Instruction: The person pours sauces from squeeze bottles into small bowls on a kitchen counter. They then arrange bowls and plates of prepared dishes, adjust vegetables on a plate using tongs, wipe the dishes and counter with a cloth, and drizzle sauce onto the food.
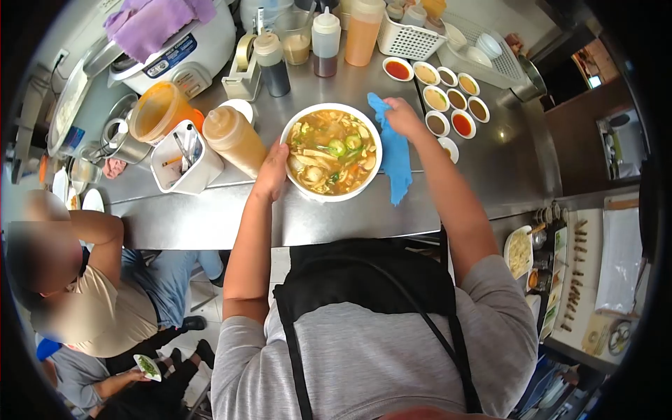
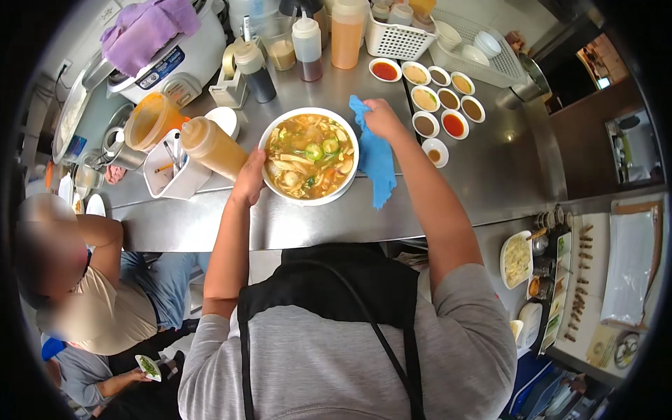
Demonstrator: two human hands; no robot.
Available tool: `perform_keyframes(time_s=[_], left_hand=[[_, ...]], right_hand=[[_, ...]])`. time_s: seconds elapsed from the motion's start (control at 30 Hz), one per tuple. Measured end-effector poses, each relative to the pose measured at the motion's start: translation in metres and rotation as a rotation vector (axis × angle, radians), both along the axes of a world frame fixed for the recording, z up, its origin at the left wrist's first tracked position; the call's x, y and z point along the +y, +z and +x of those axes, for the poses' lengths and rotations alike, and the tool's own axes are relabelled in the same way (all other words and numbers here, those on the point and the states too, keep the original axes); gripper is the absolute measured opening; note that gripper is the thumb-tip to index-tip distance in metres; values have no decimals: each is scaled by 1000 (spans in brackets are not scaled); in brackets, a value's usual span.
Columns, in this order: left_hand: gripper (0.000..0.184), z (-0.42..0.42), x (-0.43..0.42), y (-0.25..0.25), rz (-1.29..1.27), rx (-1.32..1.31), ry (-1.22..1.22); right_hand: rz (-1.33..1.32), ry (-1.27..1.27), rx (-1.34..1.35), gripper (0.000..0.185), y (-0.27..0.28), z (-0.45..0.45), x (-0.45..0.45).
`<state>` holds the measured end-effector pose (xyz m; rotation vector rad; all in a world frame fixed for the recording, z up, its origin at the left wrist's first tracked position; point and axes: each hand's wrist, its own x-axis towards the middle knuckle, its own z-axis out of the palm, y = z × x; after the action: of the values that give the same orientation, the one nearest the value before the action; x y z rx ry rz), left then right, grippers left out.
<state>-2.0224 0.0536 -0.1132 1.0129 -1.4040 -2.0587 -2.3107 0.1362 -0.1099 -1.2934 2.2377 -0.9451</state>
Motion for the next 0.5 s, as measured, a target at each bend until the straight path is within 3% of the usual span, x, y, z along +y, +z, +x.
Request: perform_keyframes(time_s=[0.03, 0.13, 0.23, 0.33, 0.43, 0.5], left_hand=[[45, -1, 1, 2, -16, -11, 11], [44, 0, 3, 8, -38, -73, 18], [43, 2, 3, 13, -3, -70, 5], [42, 0, 2, 5, -75, 27, 8], [42, 0, 3, 1, -157, 16, 30], [42, -3, 4, -2, -163, -8, 69]], right_hand=[[-37, 43, 82, 34, -4, -3, -8], [197, 208, -285, 39, 9, 3, -30], [267, 234, -525, 40, 3, 16, -49], [224, 229, -599, 40, 21, 25, -58], [204, 386, -783, 41, -19, 0, -87], [213, 342, -756, 41, -1, 9, -90]])
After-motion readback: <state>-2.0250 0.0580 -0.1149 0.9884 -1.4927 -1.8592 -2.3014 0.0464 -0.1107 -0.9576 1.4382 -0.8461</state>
